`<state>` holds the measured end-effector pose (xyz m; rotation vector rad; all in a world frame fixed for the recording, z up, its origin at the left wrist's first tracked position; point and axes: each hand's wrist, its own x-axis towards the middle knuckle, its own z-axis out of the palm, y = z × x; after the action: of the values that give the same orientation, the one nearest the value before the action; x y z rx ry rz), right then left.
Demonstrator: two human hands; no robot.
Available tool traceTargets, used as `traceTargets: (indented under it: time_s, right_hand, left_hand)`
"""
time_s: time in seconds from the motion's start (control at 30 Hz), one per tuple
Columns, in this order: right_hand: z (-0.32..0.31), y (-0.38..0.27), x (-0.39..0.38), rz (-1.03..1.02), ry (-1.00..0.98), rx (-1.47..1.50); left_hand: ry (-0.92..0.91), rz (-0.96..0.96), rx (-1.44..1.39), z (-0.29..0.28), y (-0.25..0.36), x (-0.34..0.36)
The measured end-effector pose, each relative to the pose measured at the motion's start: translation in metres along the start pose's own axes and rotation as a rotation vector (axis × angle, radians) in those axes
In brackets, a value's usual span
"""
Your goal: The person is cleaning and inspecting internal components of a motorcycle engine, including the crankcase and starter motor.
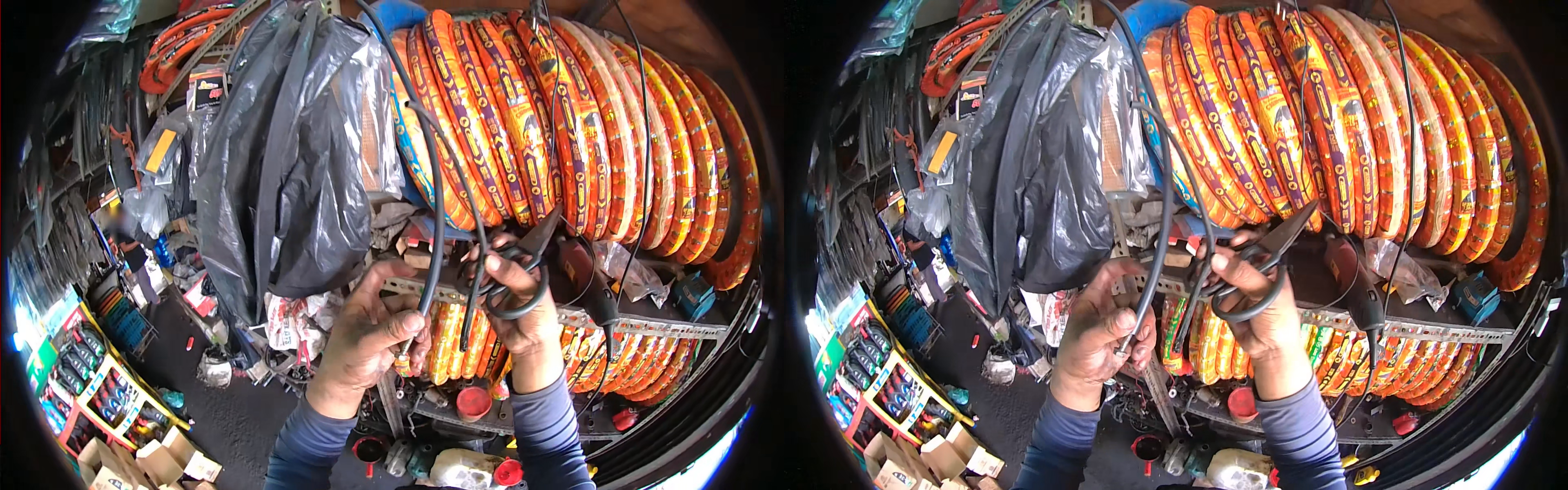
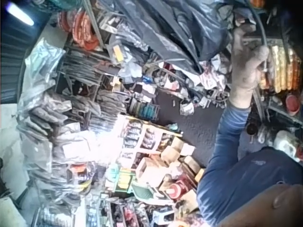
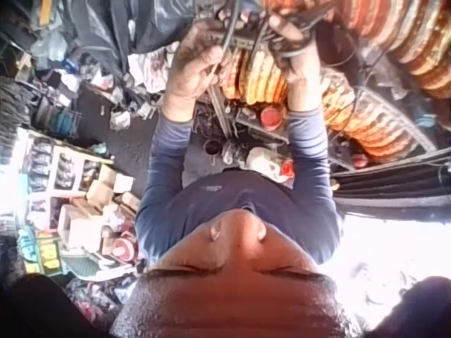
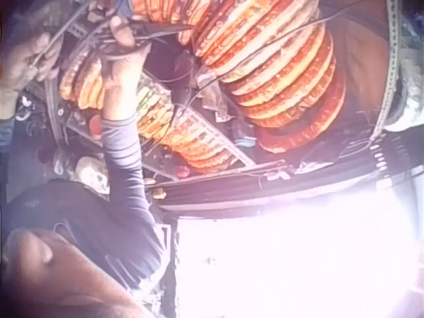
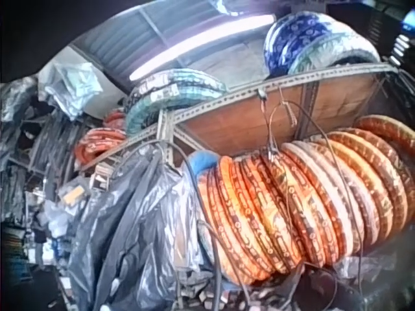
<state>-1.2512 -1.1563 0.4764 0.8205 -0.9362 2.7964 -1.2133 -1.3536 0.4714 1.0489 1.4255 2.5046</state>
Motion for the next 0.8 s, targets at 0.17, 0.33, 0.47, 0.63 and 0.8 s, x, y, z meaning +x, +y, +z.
traceTargets:
  time_s: [0.17, 0.33, 0.47, 0.63, 0.8]
  right_hand:
    - [0.004, 0.027, 0.010, 0.097, 0.039, 0.081]
    - [0.017, 0.041, 0.011, 0.067, 0.066, 0.158]
    - [0.012, 0.046, 0.009, 0.009, 0.052, 0.140]
    - [-0.012, 0.057, -0.029, -0.029, 0.089, 0.065]
    - [-0.058, 0.070, -0.082, 0.147, 0.015, 0.079]
  left_hand:
    - [0.121, 0.129, 0.078, -0.007, 0.007, -0.006]
    - [-0.050, 0.187, 0.194, -0.016, 0.019, -0.005]
    - [-0.026, 0.139, 0.090, -0.019, 0.017, -0.007]
    - [-0.032, 0.078, 0.028, -0.039, 0.010, -0.007]
    - [-0.034, 0.054, -0.075, -0.044, 0.013, -0.001]
